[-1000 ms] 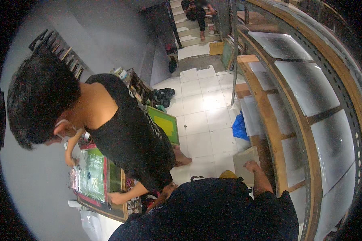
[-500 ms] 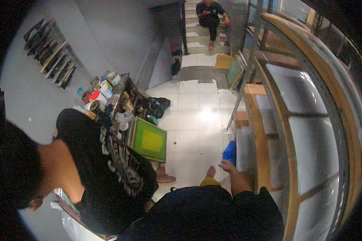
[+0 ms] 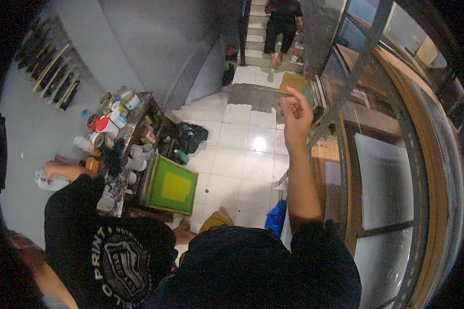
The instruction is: The person repeatedly picks up white sheets from a table and places them into a metal wire rack. The person handles the sheets one by one, inserting them into the slots of the rack. Another person is visible in the background working at a separate station.
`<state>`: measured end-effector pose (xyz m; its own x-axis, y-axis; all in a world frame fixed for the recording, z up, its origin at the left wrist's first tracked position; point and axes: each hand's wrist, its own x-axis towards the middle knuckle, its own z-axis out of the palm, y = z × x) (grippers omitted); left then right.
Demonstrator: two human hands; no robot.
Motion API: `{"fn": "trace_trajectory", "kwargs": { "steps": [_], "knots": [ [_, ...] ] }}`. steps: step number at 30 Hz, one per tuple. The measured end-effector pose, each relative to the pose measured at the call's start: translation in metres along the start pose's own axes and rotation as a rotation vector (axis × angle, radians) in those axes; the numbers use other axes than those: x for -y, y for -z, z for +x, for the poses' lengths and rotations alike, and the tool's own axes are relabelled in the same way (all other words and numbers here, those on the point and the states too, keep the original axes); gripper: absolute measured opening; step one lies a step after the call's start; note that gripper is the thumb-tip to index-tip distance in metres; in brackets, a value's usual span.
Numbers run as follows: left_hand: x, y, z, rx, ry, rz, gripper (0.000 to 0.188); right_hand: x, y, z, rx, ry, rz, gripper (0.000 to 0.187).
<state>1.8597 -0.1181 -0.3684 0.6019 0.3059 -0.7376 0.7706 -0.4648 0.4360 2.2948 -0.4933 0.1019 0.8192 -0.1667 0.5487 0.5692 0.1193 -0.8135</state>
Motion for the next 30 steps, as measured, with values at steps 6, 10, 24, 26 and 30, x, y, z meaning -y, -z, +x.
{"fn": "trace_trajectory", "kwargs": {
  "steps": [6, 10, 24, 26, 30],
  "knots": [
    [-0.024, 0.008, 0.076, 0.002, 0.071, 0.024, 0.056, -0.009, 0.014, 0.052, 0.01, 0.177, -0.16, 0.026],
    [-0.081, 0.041, 0.163, -0.063, -0.025, -0.031, 0.055, -0.011, 0.01, 0.093, -0.023, 0.24, -0.118, 0.025],
    [-0.528, 0.307, 0.248, -0.164, -0.528, -0.387, 0.042, -0.309, 0.034, 0.111, 0.073, -1.039, -0.255, 0.027],
    [-0.585, 0.323, 0.227, -0.085, -0.562, -0.56, 0.041, -0.354, 0.05, 0.094, 0.078, -1.292, -0.314, 0.035],
    [-0.65, 0.332, 0.223, -0.005, -0.67, -0.509, 0.031, -0.463, 0.088, 0.065, 0.128, -1.555, -0.51, 0.04]
  ]
}}
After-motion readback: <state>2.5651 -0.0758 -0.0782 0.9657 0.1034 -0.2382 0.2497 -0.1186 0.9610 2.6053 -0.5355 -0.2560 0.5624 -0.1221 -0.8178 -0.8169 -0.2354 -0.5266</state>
